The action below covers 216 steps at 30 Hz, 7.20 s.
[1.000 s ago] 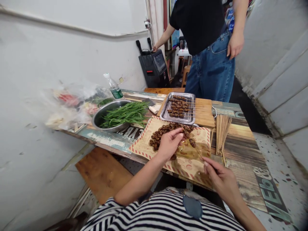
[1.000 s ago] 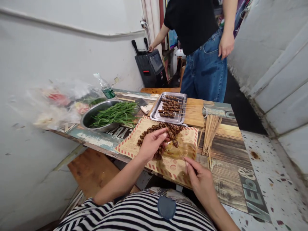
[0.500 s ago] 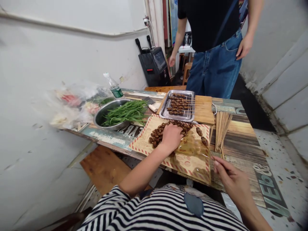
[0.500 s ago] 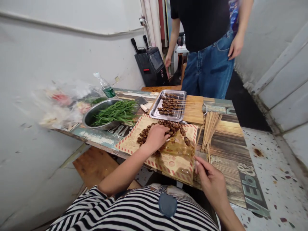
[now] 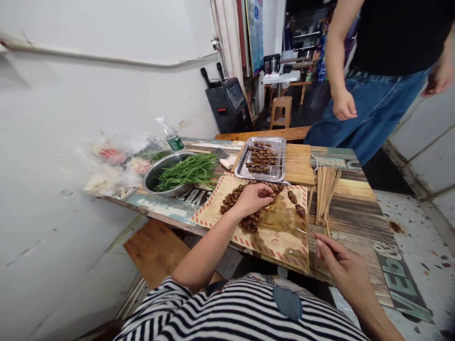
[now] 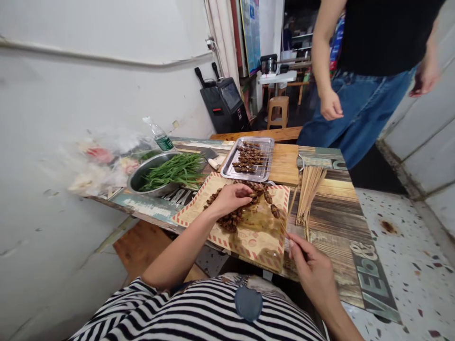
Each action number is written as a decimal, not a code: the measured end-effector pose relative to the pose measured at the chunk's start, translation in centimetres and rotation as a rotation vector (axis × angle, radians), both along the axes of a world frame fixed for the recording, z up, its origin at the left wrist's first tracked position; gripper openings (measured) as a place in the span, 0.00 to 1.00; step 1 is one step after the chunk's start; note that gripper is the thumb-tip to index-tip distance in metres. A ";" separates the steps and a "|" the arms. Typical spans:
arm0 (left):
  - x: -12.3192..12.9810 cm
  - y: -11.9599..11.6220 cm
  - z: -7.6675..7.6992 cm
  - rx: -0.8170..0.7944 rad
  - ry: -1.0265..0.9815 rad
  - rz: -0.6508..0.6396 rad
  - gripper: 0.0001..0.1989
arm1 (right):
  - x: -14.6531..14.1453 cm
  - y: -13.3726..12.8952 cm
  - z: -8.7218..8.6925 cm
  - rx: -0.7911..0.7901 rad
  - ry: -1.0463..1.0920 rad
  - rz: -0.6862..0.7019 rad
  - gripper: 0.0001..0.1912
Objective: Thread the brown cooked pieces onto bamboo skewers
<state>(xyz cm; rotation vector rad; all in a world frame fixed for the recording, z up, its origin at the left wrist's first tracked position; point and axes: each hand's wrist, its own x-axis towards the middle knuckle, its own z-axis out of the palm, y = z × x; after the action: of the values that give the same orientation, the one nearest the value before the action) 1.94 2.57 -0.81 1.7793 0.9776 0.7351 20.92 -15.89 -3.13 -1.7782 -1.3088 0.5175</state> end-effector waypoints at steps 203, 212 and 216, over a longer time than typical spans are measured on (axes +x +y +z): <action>-0.7 -1.6 0.7 -0.970 -1.001 0.236 0.04 | -1.3 -1.4 0.8 0.191 -0.369 0.234 0.15; -0.6 -1.6 0.7 -0.986 -0.999 0.234 0.05 | -1.3 -1.4 0.7 0.218 -0.386 0.245 0.14; -0.6 -1.6 0.6 -0.983 -1.004 0.228 0.05 | -1.3 -1.4 0.6 0.211 -0.397 0.236 0.14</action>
<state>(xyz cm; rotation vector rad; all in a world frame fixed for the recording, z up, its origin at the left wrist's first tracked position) 1.39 0.96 -0.18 0.3330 0.6278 0.9124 19.64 -17.29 -2.51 -1.6087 -1.7910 0.1434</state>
